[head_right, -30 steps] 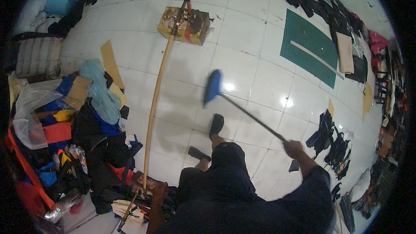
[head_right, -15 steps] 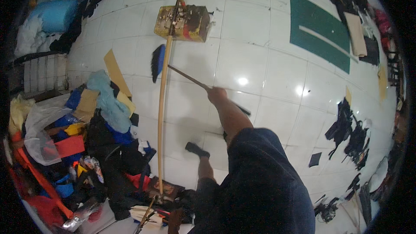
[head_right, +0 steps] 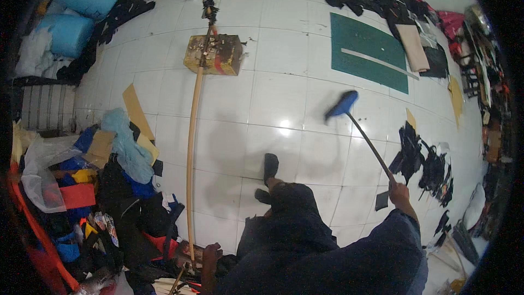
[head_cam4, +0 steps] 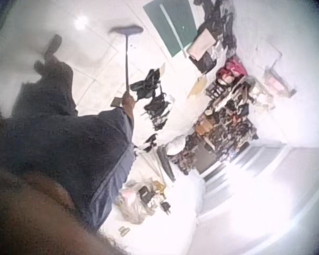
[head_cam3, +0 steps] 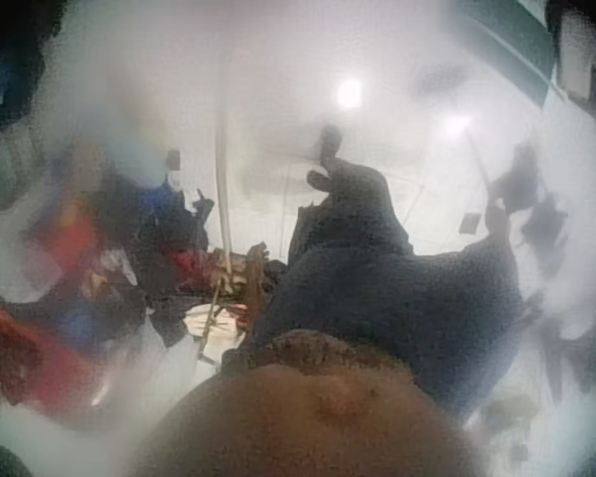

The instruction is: The person gathers black fabric scraps from the floor, moves a green cutting mat, and then sweeps the tiled floor with a broom to collect debris into a pile.

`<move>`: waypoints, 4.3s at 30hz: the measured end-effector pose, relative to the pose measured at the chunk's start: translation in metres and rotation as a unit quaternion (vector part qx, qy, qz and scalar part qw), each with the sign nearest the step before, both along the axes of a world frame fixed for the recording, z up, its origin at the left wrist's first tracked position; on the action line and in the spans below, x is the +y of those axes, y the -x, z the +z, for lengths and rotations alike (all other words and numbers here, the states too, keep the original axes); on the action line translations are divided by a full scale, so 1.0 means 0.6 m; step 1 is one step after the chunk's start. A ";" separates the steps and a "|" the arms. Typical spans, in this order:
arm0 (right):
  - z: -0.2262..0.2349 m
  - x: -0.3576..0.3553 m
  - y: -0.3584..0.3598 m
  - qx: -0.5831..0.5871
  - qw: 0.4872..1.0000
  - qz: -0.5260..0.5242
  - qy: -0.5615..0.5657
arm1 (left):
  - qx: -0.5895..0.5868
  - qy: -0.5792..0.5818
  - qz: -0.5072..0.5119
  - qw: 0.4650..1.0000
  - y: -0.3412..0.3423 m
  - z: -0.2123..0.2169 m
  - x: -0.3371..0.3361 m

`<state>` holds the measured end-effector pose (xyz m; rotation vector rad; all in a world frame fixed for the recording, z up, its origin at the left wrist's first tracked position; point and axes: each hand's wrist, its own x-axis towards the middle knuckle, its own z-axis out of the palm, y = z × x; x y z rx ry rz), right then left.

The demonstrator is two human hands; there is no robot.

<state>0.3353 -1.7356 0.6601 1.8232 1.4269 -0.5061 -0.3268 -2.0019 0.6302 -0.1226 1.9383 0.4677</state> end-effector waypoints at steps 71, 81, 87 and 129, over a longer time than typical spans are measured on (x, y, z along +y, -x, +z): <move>-0.062 -0.490 -0.509 0.184 0.816 -0.478 -0.268 | -0.048 -0.047 -0.355 0.933 -0.476 0.013 0.111; -0.038 -0.756 0.078 0.259 0.456 -0.820 -0.229 | -0.004 -0.014 -0.580 0.815 -0.418 -0.009 0.370; -0.152 -0.790 0.276 0.259 0.296 -0.868 -0.304 | 0.075 -0.042 -0.730 0.678 -0.444 0.010 0.538; -0.075 -0.251 -0.438 0.306 0.292 -0.871 -0.249 | 0.091 -0.081 -0.753 0.647 -1.200 0.034 1.203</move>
